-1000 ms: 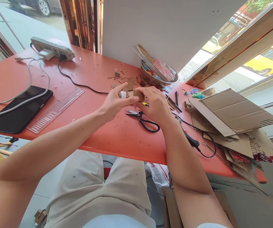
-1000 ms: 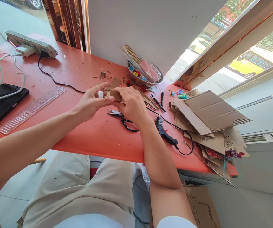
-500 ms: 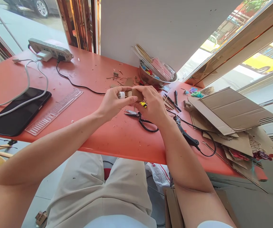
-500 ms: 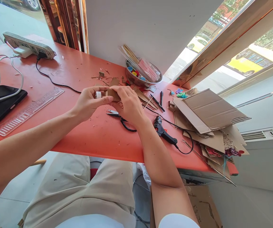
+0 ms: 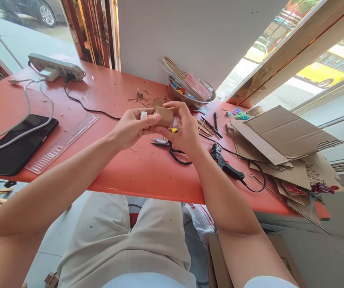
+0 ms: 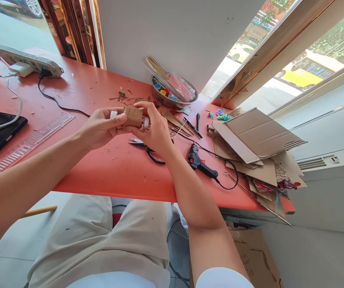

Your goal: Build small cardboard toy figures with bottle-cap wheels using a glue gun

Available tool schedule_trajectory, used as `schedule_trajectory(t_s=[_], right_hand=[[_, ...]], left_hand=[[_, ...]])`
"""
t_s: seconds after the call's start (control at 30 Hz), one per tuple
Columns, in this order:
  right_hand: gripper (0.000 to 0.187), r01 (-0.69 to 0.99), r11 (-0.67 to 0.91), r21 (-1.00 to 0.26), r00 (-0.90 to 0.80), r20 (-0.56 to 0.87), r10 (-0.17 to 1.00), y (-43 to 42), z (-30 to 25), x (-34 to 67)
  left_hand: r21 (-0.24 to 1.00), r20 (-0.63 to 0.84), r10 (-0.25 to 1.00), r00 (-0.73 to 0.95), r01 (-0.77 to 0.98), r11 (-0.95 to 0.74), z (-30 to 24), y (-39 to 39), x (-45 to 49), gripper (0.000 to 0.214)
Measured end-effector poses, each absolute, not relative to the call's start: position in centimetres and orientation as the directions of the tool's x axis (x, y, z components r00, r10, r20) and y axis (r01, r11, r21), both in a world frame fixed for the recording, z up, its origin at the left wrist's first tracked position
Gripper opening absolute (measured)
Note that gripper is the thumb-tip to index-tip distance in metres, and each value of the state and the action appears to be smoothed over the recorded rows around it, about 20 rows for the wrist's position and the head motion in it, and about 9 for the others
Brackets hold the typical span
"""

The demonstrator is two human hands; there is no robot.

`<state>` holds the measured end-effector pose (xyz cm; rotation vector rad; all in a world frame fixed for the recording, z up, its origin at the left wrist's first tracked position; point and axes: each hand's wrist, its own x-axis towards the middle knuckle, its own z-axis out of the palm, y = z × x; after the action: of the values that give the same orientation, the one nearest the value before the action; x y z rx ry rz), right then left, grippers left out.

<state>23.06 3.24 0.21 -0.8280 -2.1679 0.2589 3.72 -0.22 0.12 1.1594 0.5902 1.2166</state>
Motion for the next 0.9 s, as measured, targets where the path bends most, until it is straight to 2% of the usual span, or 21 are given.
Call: schedule_trajectory(t_s=[0.23,0.4,0.57,0.67,0.9], right_hand=[[0.055,0.477,0.697,-0.535,-0.402,0.572,0.715,2.9,0.3,22.3],[0.058,0.449,0.665,-0.596,-0.393,0.537,0.747,3.7,0.0,22.9],[0.061,0.408,0.692,-0.595,-0.419,0.551,0.721,4.0,-0.2,23.5],[0.060,0.395,0.714,-0.579,-0.412,0.582,0.701,3.9,-0.2,23.4],[0.060,0.404,0.745,-0.530,-0.450,0.594,0.667,3.6,-0.2,23.4]], left_hand=[[0.917,0.302,0.884,0.357,-0.362,-0.167,0.0,0.3,3.1,0.055],[0.920,0.247,0.870,0.426,-0.385,-0.073,0.0,0.3,2.3,0.047],[0.909,0.166,0.902,0.398,-0.416,0.016,-0.4,0.4,2.0,0.037],[0.894,0.140,0.913,0.384,-0.446,0.050,-0.6,0.5,2.4,0.036],[0.857,0.099,0.936,0.339,-0.507,0.093,-1.0,0.6,3.2,0.020]])
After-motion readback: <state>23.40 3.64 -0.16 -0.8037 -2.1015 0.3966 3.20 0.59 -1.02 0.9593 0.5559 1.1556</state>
